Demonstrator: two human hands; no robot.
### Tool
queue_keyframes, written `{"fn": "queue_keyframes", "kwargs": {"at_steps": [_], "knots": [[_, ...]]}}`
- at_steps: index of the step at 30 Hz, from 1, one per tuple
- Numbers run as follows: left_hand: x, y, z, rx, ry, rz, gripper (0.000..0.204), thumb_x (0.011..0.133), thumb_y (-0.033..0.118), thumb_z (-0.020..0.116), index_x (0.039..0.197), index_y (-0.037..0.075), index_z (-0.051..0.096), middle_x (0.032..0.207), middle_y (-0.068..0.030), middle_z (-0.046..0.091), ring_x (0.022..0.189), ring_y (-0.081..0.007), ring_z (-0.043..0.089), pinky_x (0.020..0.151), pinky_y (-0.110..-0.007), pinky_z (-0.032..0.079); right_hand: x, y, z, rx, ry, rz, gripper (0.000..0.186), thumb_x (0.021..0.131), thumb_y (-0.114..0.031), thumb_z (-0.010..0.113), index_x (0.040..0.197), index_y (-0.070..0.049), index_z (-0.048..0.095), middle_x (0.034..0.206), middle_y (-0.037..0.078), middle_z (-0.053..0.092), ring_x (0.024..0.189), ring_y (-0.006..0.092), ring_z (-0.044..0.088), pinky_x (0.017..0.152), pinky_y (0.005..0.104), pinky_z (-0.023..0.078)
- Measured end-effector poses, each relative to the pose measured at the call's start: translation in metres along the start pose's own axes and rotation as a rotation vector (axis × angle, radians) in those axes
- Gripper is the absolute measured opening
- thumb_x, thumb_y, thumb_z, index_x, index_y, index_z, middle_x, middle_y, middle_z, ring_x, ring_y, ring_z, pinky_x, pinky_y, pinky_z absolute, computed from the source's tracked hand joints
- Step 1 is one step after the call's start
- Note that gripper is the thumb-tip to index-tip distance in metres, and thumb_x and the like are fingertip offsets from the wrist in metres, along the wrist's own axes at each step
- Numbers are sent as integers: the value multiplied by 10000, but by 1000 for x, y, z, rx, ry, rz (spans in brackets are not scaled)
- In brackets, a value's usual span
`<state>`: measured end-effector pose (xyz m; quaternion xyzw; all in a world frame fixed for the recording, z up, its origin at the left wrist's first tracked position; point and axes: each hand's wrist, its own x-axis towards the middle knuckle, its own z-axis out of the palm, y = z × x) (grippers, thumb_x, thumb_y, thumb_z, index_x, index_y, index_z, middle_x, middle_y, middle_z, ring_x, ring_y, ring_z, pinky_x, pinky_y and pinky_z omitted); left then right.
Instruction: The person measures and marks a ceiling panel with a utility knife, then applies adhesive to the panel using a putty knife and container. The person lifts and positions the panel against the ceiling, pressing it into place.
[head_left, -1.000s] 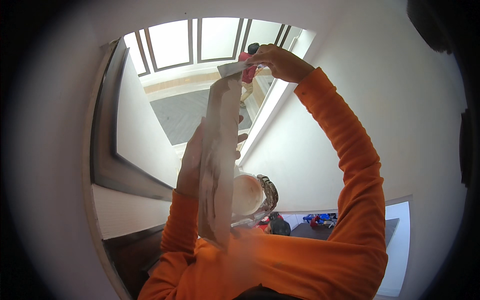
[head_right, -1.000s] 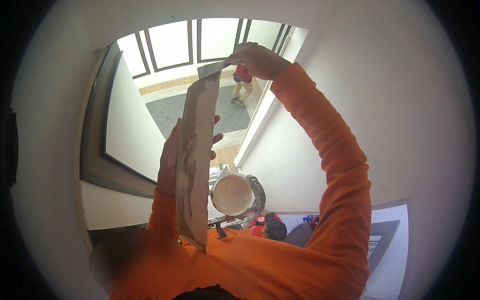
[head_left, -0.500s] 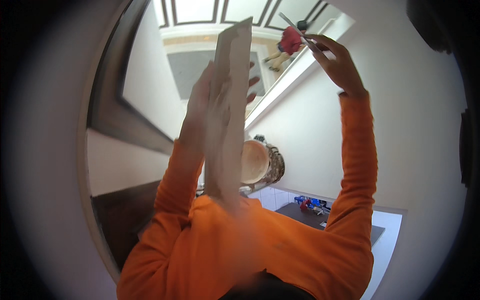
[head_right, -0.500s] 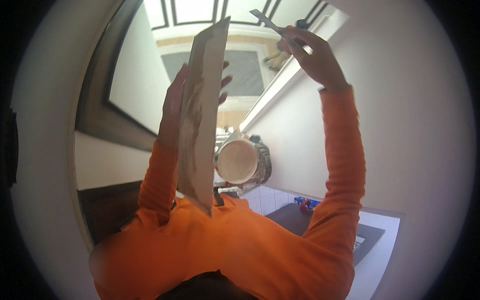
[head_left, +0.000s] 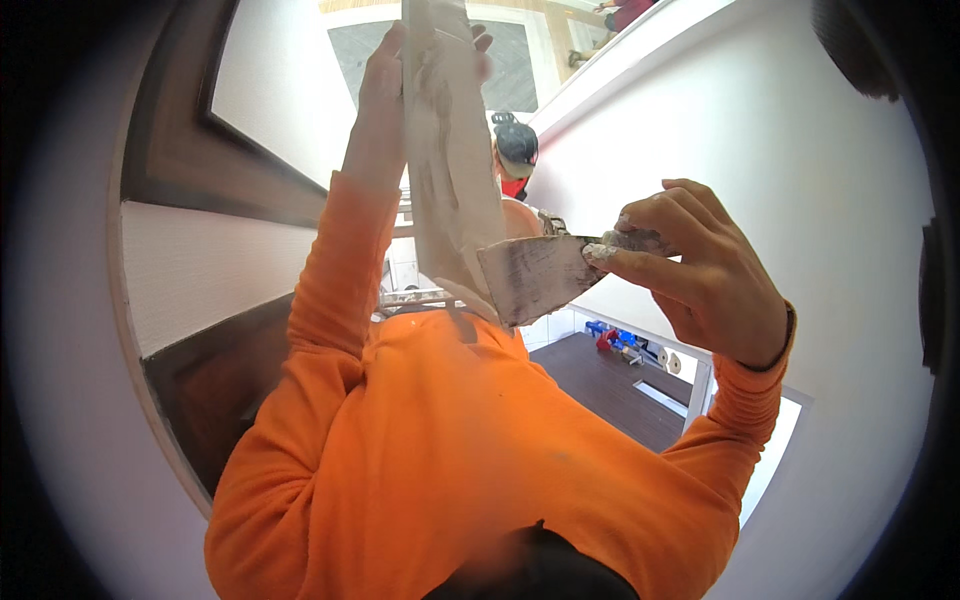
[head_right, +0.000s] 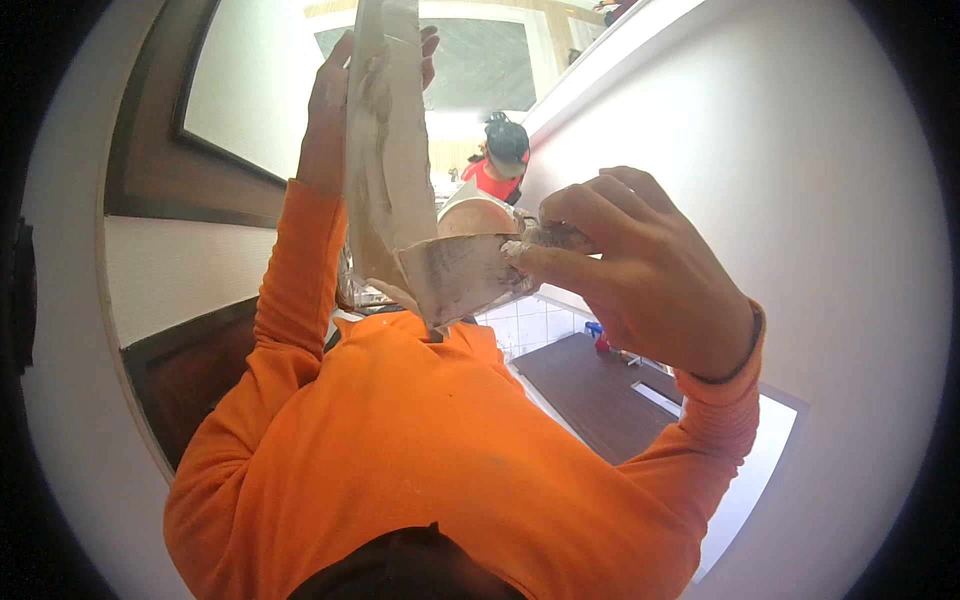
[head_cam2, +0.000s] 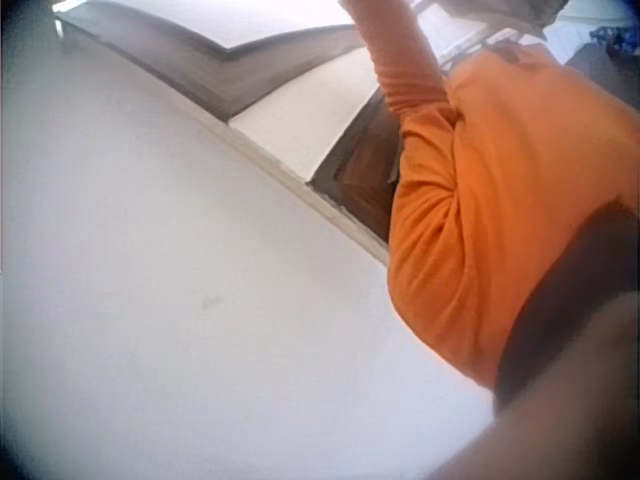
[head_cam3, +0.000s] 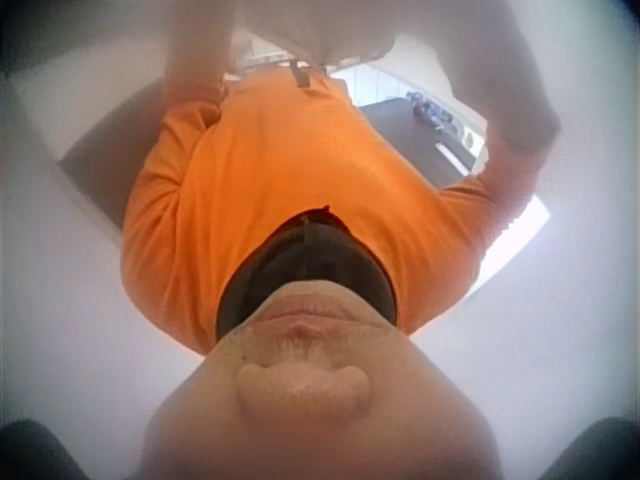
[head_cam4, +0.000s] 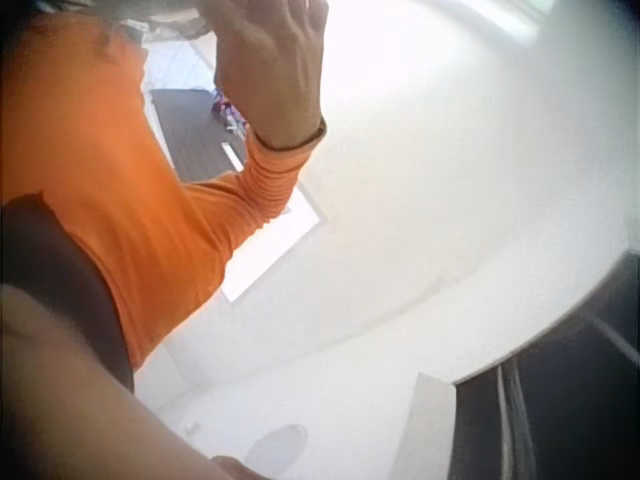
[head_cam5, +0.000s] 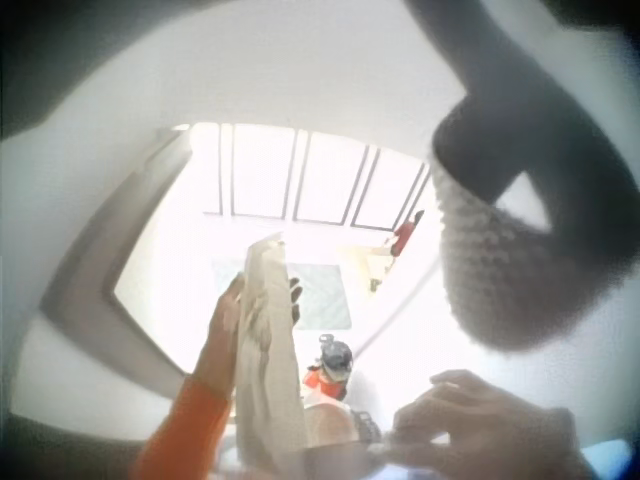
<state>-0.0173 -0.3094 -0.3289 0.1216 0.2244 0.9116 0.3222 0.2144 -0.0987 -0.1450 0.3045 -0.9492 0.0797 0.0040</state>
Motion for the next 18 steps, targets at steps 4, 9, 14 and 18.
{"fn": "queue_keyframes", "kwargs": {"at_steps": [4,9,14,18], "knots": [[9,-9,-19,-95,20,-4,657,1037,458,617,1513,23,489,1415,-252,622,1110,-360,711,895,-402,647,-1,-16,-11,-83,-56,36,300,799,-34,776,1079,-138,804,1070,91,662,965,272,685,888,425,560],[17,-10,-34,-90,-20,-28,662,1122,441,399,1522,-86,395,1368,-257,583,1124,-321,652,909,-404,647,7,-44,-16,-176,-71,110,288,806,-66,777,1091,-108,793,1052,90,637,881,234,661,751,365,548],[20,-11,-31,-46,119,17,673,1128,468,349,1499,-89,414,1373,-266,583,1123,-348,651,957,-464,619,6,-50,-23,-330,-127,128,300,820,-57,754,1118,-83,781,1043,96,625,868,225,651,695,351,531],[23,-16,-23,1,214,80,672,1127,470,318,1498,-81,422,1355,-265,598,1104,-349,659,948,-459,614,4,-60,-14,-336,-151,197,299,837,-59,739,1133,-75,772,1034,100,624,883,223,649,694,353,531]]}}
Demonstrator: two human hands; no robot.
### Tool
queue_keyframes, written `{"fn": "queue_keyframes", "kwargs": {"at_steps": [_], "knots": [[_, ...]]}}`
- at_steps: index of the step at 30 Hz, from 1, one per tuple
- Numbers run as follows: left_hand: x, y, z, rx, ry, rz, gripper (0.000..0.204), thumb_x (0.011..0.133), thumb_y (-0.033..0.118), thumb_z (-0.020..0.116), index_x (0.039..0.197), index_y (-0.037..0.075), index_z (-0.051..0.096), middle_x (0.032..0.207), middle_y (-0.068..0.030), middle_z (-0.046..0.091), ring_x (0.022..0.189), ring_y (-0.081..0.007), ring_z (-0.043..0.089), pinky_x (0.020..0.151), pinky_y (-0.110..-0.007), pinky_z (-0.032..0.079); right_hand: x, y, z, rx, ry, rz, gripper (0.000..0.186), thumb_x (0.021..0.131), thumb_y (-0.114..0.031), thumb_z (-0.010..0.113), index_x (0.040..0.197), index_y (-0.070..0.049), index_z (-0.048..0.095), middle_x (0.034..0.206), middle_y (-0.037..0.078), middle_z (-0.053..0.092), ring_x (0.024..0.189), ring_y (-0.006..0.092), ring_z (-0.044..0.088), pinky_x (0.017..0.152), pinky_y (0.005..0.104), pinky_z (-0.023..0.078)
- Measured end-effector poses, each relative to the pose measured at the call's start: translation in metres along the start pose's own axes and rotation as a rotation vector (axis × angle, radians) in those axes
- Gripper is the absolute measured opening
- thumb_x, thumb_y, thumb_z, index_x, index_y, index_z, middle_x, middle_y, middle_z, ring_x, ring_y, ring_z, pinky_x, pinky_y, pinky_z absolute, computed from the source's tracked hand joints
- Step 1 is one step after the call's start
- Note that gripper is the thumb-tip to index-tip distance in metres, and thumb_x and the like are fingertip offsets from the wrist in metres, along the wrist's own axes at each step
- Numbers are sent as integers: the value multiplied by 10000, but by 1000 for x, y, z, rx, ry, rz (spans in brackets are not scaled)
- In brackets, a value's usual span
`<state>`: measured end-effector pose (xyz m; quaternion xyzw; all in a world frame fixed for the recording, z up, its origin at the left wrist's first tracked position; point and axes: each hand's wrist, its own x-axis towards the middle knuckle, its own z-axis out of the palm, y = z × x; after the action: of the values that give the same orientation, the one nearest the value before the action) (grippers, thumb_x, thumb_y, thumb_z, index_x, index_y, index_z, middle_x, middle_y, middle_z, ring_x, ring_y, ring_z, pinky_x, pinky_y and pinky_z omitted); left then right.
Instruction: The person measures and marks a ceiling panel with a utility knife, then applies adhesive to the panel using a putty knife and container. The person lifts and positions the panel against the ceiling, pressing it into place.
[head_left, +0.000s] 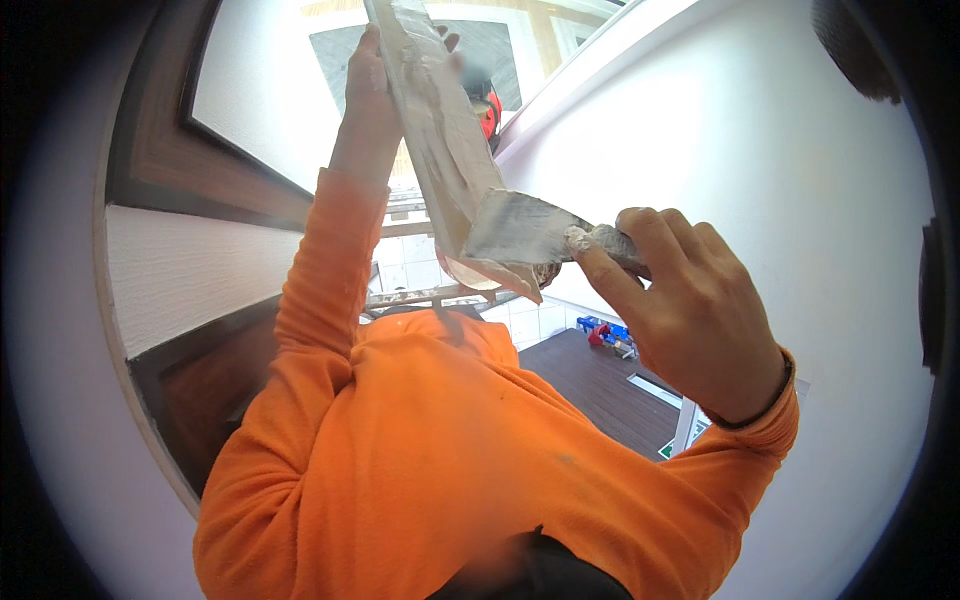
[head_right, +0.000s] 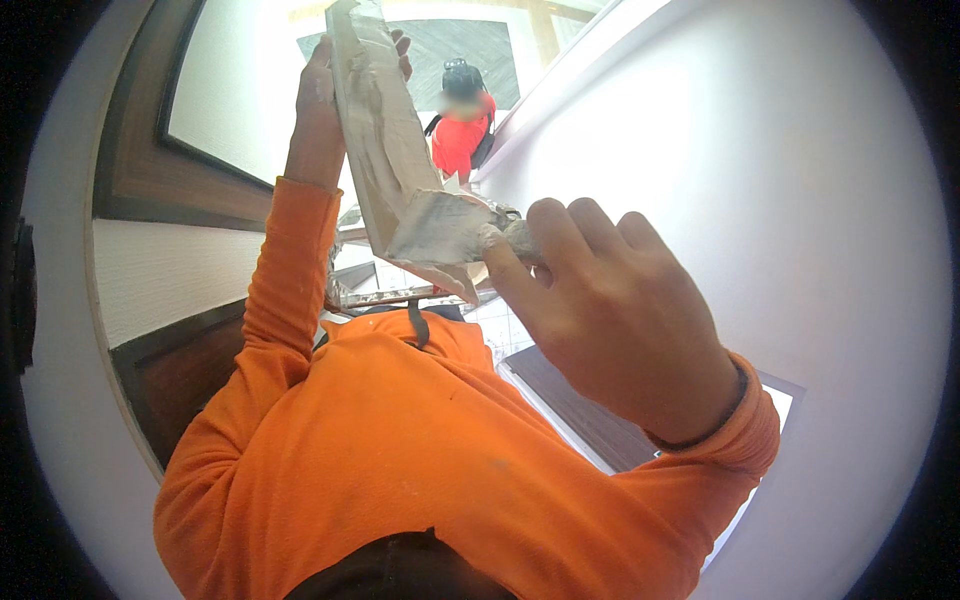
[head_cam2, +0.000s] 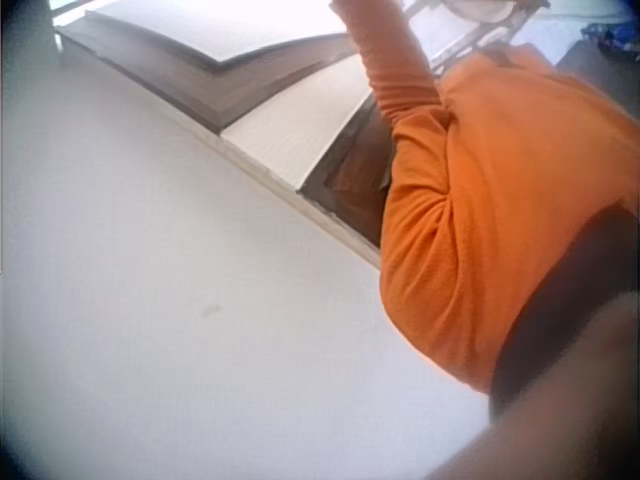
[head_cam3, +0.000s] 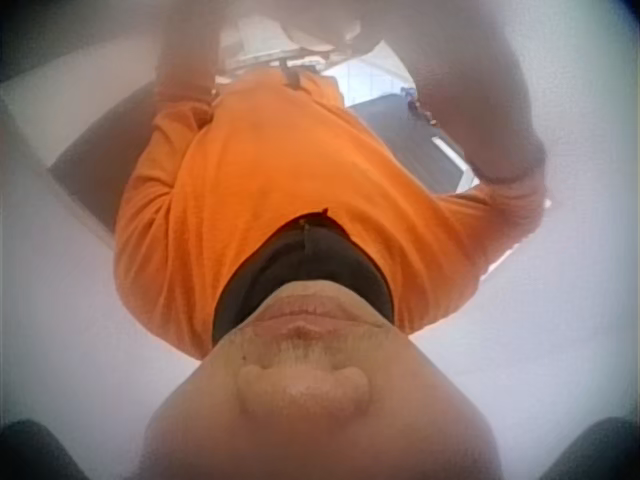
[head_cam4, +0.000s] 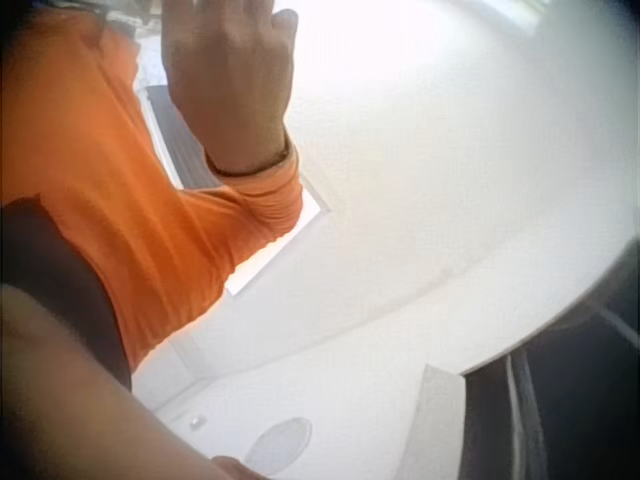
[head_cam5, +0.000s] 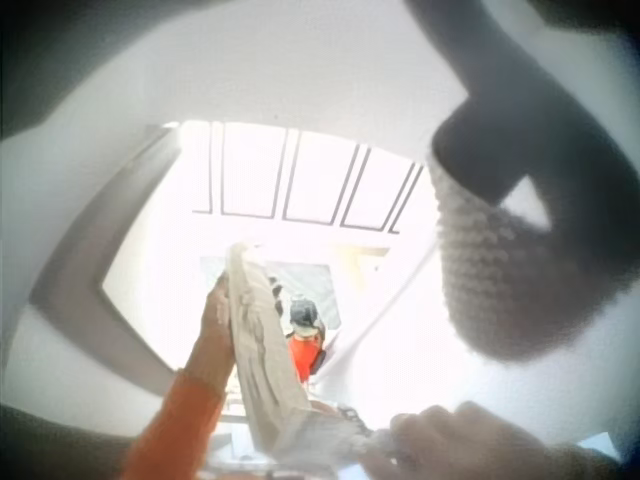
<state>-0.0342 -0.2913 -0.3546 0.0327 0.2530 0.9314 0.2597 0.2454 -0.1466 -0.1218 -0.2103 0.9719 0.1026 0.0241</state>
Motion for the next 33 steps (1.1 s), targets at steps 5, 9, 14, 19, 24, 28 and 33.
{"fn": "queue_keyframes", "kwargs": {"at_steps": [5,9,14,19,24,28,33], "knots": [[-3,11,8,16,-38,20,607,1132,461,327,1410,-57,481,1282,-233,592,1188,-364,622,979,-516,592,-1,-4,5,-1,1,51,304,827,-50,739,1128,-77,771,1060,100,630,903,221,650,736,372,535],[-5,14,5,9,-46,-12,628,1124,432,345,1445,-83,507,1272,-232,663,1068,-329,681,915,-413,628,2,17,-4,-2,136,-80,301,832,-79,759,1127,-130,783,1099,71,650,951,220,664,941,480,538],[-21,3,16,228,-340,-112,574,1139,407,376,1461,-48,513,1299,-204,671,1083,-274,703,913,-390,641,8,46,18,170,235,-216,374,751,-16,827,1015,-278,791,1104,-15,704,1147,182,682,1302,630,261],[-50,-10,48,591,-191,-45,426,1143,273,444,1442,-13,545,1198,-169,717,1053,-199,740,896,-298,658,29,49,39,313,329,-357,339,739,-37,839,971,-281,798,1122,-18,711,1165,184,682,1324,636,215],[-62,-26,52,350,-387,-52,441,1149,302,437,1490,34,519,1322,-162,679,1137,-193,727,888,-285,666,41,38,32,348,292,-478,248,758,-125,835,949,-279,801,1120,3,712,1152,195,682,1325,640,195],[-69,-27,64,100,-305,-215,507,1145,377,414,1467,2,527,1244,-194,697,1066,-222,727,892,-321,651,45,36,32,352,291,-492,210,749,-153,836,919,-269,797,1108,15,712,1144,198,682,1321,650,194],[-87,-28,74,91,-311,-166,527,1143,398,425,1463,-7,534,1225,-210,706,1044,-229,727,898,-333,640,47,41,41,346,324,-471,211,744,-139,841,905,-264,786,1119,20,714,1147,198,682,1319,651,198]]}}
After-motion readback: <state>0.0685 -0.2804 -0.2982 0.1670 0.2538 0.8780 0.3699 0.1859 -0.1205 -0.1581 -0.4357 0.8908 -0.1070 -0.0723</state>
